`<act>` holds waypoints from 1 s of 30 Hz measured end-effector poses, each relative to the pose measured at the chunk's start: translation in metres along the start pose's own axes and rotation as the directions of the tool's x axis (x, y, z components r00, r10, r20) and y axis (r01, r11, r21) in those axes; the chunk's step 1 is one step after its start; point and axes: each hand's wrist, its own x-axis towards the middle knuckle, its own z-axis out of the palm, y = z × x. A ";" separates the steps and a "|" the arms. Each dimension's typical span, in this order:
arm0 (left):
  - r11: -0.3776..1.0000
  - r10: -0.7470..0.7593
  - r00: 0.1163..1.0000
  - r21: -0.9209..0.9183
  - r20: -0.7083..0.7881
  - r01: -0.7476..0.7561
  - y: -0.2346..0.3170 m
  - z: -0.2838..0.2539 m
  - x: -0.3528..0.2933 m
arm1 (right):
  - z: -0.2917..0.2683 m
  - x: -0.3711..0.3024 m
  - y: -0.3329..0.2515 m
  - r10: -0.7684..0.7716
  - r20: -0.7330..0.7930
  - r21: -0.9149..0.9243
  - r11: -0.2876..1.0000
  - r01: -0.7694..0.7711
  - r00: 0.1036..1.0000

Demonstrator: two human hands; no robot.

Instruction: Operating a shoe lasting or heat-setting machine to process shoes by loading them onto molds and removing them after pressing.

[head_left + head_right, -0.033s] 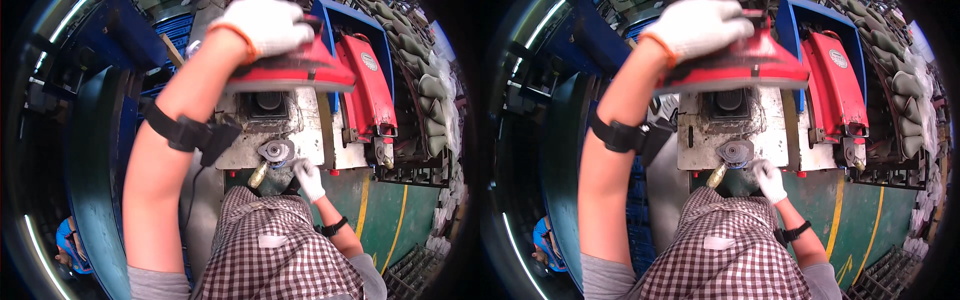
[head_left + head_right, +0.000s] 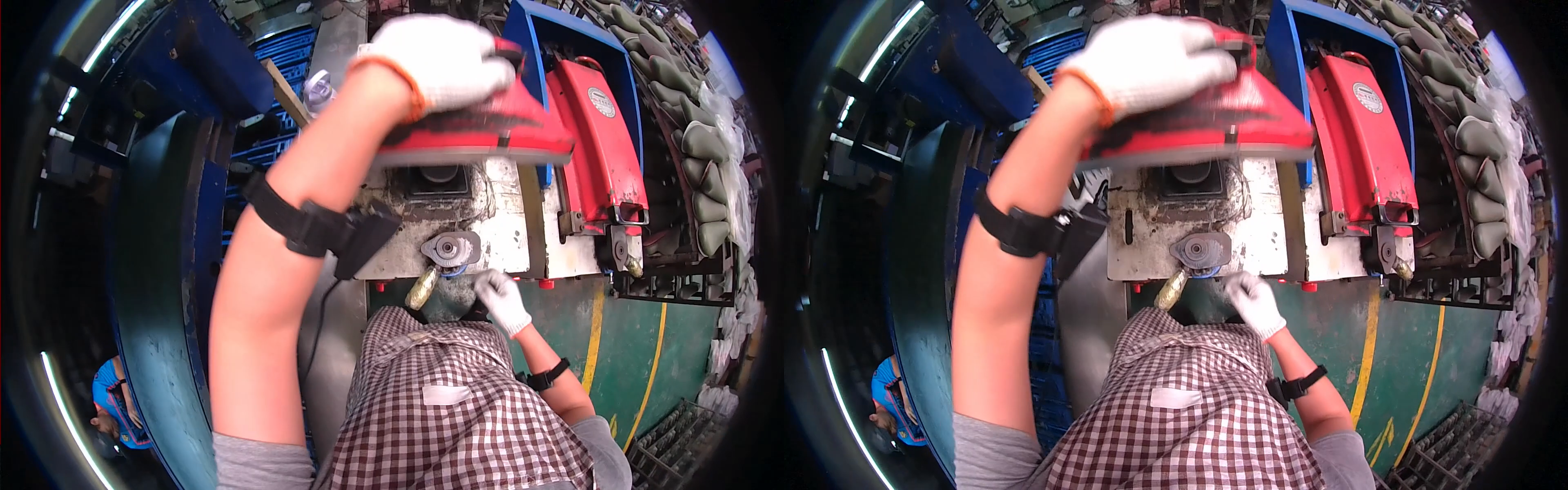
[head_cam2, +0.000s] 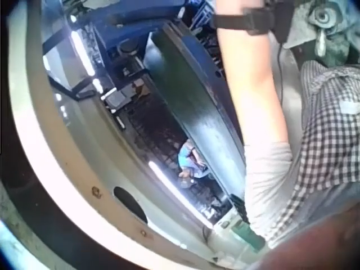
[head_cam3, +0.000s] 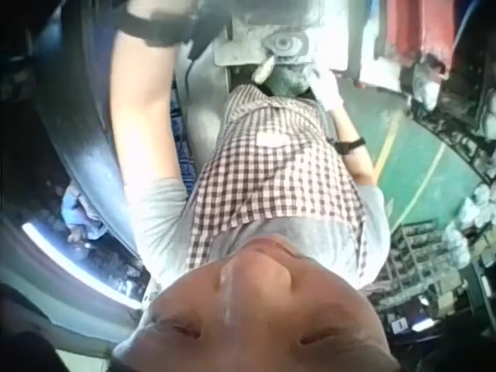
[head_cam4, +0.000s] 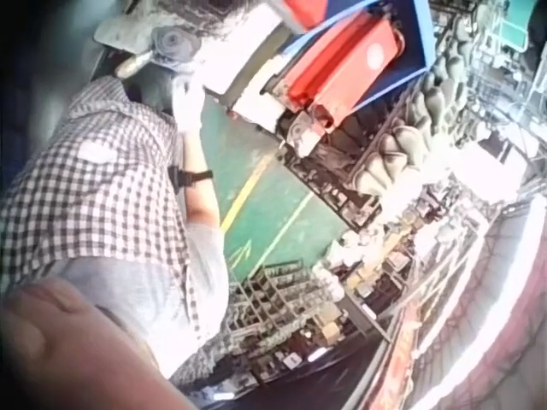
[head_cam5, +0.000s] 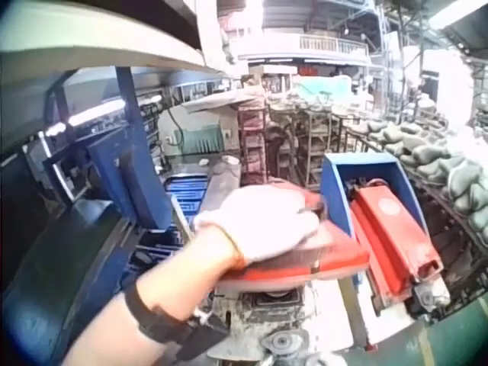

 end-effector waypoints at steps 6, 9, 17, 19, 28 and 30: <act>0.932 -0.078 0.848 -0.264 0.524 0.248 0.038 0.070 -0.033 | 0.014 0.006 -0.015 0.232 0.633 0.144 0.902 -0.407 0.739; 0.944 -0.115 0.880 -0.225 0.460 0.241 0.049 0.127 -0.063 | 0.035 0.024 -0.026 0.191 0.756 0.242 0.808 -0.538 0.626; 0.923 -0.266 0.862 -0.142 0.432 0.357 0.069 0.190 -0.100 | 0.085 0.032 -0.044 0.009 0.765 0.641 0.079 -0.764 0.643; 0.931 -0.243 0.883 -0.159 0.401 0.328 0.070 0.193 -0.094 | 0.072 0.028 -0.033 0.102 0.747 0.638 0.170 -0.751 0.657; 0.913 -0.297 0.857 -0.137 0.422 0.384 0.071 0.191 -0.099 | -0.098 0.010 -0.009 0.318 0.492 0.602 0.548 -0.580 0.811; 0.903 -0.307 0.871 -0.173 0.383 0.394 0.074 0.187 -0.096 | -0.140 -0.004 -0.011 0.319 0.158 0.692 0.639 -0.336 0.934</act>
